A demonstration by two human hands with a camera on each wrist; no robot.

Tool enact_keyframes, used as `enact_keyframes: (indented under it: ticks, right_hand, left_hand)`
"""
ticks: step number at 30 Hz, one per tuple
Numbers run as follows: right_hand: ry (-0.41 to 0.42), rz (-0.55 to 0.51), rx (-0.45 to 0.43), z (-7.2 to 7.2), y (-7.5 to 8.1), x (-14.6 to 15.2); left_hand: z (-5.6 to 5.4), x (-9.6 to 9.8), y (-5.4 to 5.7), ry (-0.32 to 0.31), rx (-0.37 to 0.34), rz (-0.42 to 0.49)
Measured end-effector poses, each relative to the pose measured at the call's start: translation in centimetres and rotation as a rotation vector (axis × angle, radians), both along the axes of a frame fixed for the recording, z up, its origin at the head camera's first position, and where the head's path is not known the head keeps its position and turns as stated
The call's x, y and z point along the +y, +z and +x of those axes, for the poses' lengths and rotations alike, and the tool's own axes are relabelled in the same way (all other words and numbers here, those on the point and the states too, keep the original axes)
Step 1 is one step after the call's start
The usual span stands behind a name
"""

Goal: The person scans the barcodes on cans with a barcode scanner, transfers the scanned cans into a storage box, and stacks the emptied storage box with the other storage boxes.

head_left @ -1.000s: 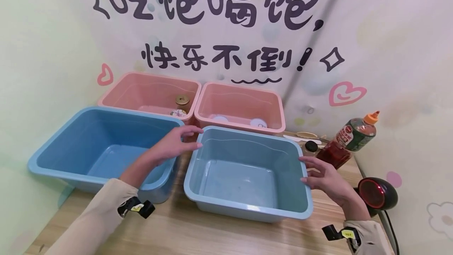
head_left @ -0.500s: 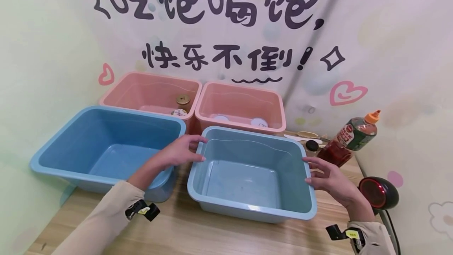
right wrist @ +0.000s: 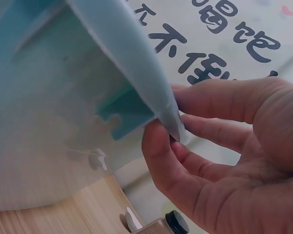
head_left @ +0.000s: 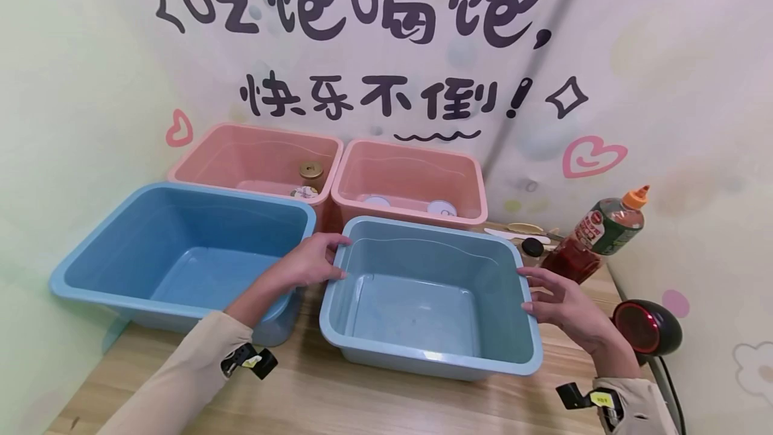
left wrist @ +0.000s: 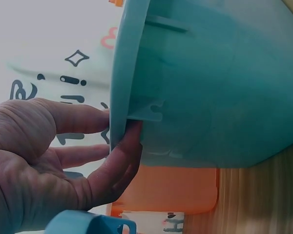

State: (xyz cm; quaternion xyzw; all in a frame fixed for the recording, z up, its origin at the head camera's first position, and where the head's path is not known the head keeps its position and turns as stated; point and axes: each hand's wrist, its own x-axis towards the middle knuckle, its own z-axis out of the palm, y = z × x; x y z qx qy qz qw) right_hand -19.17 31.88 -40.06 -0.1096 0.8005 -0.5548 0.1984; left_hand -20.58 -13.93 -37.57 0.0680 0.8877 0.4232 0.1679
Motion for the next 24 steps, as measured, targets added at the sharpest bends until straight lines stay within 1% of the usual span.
enact_keyframes:
  ticks: [5,8,11,13,17,20,24]
  right_hand:
    - [0.007,-0.013,0.021,0.0,0.2,0.2]
    - [0.012,-0.017,0.036,0.0,0.5,0.3]
    - [-0.004,0.003,0.047,0.2,0.9,0.3]
    - [-0.019,0.023,0.051,0.3,1.4,0.2]
    - [-0.014,0.035,0.081,0.7,2.4,0.4]
    - [0.019,-0.01,0.116,0.9,3.5,0.5]
    - [0.07,-0.113,0.145,1.4,5.0,0.7]
  left_hand:
    - [0.0,0.1,0.0,-0.005,0.005,0.005]
    - [0.0,-0.1,-0.1,-0.003,0.0,0.028]
    - [0.0,-0.4,0.1,-0.005,-0.006,0.066]
    - [0.0,-0.7,0.5,-0.009,-0.014,0.097]
    - [0.0,-1.4,1.5,-0.026,-0.023,0.162]
    - [0.0,-1.9,2.3,-0.048,-0.016,0.222]
    - [-0.2,-2.6,3.4,-0.066,-0.005,0.286]
